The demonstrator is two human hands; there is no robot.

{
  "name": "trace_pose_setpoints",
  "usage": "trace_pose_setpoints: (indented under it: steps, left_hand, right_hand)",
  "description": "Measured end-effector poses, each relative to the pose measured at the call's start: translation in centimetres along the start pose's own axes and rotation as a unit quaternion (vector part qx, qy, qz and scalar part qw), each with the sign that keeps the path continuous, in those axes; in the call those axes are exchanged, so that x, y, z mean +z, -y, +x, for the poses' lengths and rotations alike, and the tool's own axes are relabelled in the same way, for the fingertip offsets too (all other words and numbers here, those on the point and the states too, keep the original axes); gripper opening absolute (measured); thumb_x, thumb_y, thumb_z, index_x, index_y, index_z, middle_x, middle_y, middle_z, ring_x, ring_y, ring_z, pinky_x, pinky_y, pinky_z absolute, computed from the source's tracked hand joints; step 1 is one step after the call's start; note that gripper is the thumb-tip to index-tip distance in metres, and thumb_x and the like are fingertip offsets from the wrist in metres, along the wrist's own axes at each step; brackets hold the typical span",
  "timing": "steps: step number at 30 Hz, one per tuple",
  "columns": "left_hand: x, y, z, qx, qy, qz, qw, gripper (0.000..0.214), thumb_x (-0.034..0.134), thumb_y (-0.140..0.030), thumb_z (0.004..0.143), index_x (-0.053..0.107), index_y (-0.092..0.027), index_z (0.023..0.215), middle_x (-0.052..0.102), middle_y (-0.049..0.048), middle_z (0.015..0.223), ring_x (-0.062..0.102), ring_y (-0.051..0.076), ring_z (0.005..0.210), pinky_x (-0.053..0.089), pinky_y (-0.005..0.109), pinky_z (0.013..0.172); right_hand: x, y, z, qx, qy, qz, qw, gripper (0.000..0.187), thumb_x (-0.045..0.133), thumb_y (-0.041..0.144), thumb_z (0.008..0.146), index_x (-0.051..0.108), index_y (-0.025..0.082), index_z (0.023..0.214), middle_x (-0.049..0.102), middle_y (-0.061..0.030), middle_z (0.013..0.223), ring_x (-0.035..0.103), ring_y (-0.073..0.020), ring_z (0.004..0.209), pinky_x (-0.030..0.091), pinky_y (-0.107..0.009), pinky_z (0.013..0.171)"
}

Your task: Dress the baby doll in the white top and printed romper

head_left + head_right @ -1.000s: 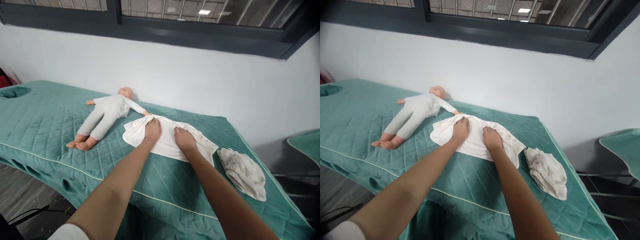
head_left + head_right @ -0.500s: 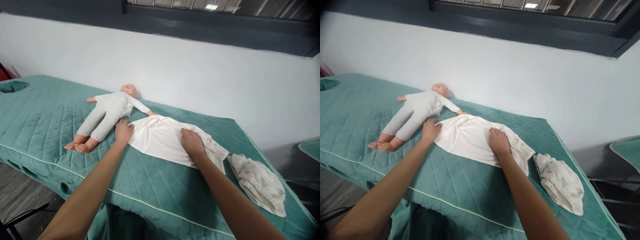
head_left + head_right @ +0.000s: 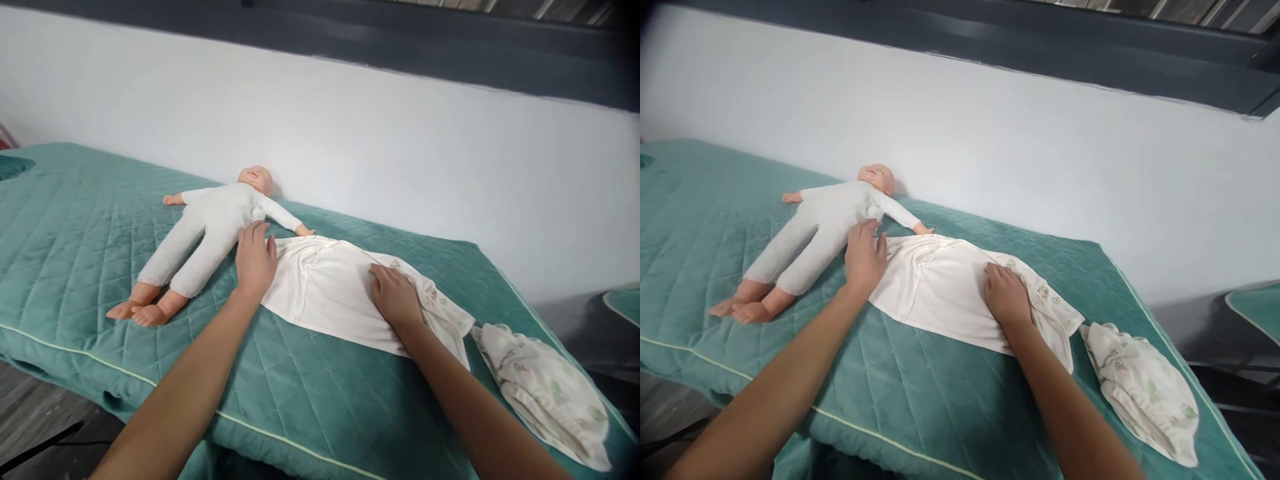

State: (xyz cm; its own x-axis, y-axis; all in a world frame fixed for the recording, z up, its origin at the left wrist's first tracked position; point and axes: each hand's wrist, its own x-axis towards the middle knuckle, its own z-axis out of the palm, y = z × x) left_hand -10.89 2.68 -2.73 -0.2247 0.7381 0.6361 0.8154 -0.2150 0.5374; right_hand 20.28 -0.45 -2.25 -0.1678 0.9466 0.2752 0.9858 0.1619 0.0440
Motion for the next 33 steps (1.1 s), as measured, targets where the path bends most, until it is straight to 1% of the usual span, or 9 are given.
trace_pose_setpoints:
  steps: [2,4,7,10,12,14,19,27,33]
  left_hand:
    - [-0.7,-1.3,-1.2,0.051,0.033,-0.021,0.998,0.028,0.040,-0.025,0.099,0.058,-0.017,0.119,0.065,0.0118,0.120,0.057,0.024,0.119,0.043,0.038,0.104]
    - [-1.7,-2.7,-2.9,0.091,0.113,-0.052,0.988,0.025,0.040,-0.027,0.099,0.062,-0.020,0.109,0.069,0.0073,0.103,0.062,0.021,0.101,0.048,0.036,0.090]
    - [-3.1,-4.7,-5.6,0.205,0.237,-0.075,0.947,0.026,0.043,-0.031,0.099,0.064,-0.021,0.087,0.068,0.0040,0.083,0.060,0.019,0.083,0.046,0.034,0.075]
    - [-3.8,-5.9,-7.7,0.311,0.281,-0.056,0.906,0.034,0.045,-0.035,0.099,0.062,-0.021,0.073,0.064,0.0046,0.074,0.058,0.019,0.077,0.043,0.037,0.069]
    - [-3.9,-6.2,-8.4,0.325,0.286,-0.047,0.900,0.036,0.045,-0.036,0.099,0.062,-0.021,0.070,0.064,0.0043,0.072,0.057,0.019,0.073,0.042,0.037,0.066]
    - [-3.8,-6.2,-8.6,0.321,0.291,-0.044,0.900,0.039,0.043,-0.035,0.100,0.061,-0.021,0.068,0.063,0.0032,0.068,0.056,0.017,0.067,0.040,0.036,0.063]
    - [-3.7,-5.9,-8.6,0.327,0.292,-0.052,0.897,0.042,0.040,-0.034,0.102,0.058,-0.021,0.066,0.061,0.0014,0.063,0.056,0.016,0.062,0.036,0.034,0.058]
    - [-3.1,-5.6,-8.4,0.279,0.240,-0.056,0.928,0.040,0.041,-0.032,0.102,0.055,-0.020,0.067,0.063,0.0010,0.065,0.055,0.014,0.061,0.036,0.032,0.059]
    - [-3.0,-5.5,-8.5,0.256,0.213,-0.047,0.942,0.038,0.041,-0.030,0.102,0.053,-0.019,0.067,0.060,0.0013,0.066,0.053,0.013,0.063,0.036,0.030,0.061]
  right_hand:
    - [0.1,-0.1,-0.1,-0.003,0.001,-0.003,1.000,0.035,0.041,0.015,0.093,0.061,0.017,0.121,0.067,-0.0108,0.127,0.057,-0.0280,0.118,0.040,-0.040,0.103]
    - [0.2,-0.3,-0.1,-0.009,0.003,-0.005,1.000,0.035,0.040,0.015,0.094,0.061,0.017,0.122,0.066,-0.0113,0.129,0.056,-0.0283,0.120,0.041,-0.041,0.104]
    - [0.1,-0.5,0.0,-0.041,-0.005,-0.011,0.999,0.038,0.039,0.013,0.094,0.061,0.015,0.125,0.056,-0.0125,0.143,0.051,-0.0287,0.127,0.039,-0.043,0.107]
    - [-0.3,0.4,1.1,-0.127,0.026,0.010,0.991,0.042,0.036,0.009,0.093,0.061,0.015,0.127,0.056,-0.0119,0.143,0.050,-0.0271,0.128,0.037,-0.041,0.110]
    - [-0.5,2.0,2.3,-0.154,0.064,0.058,0.984,0.043,0.036,0.009,0.093,0.060,0.016,0.128,0.062,-0.0104,0.134,0.052,-0.0244,0.124,0.037,-0.037,0.110]
    - [-0.4,4.3,3.7,-0.114,0.072,0.109,0.985,0.042,0.037,0.015,0.096,0.058,0.015,0.132,0.062,-0.0103,0.134,0.052,-0.0231,0.124,0.037,-0.034,0.110]
    - [1.2,9.1,5.9,-0.091,0.057,0.130,0.986,0.046,0.034,0.034,0.102,0.050,0.015,0.140,0.052,-0.0129,0.147,0.044,-0.0267,0.135,0.032,-0.040,0.113]
    - [2.5,9.1,6.7,-0.082,0.120,0.126,0.981,0.074,0.039,0.059,0.096,0.033,0.011,0.153,0.031,-0.0137,0.163,0.021,-0.0275,0.151,0.014,-0.048,0.122]
    - [1.1,8.8,4.1,-0.067,0.060,0.166,0.982,0.064,0.047,0.049,0.096,0.043,0.012,0.147,0.040,-0.0150,0.158,0.033,-0.0284,0.146,0.023,-0.046,0.120]
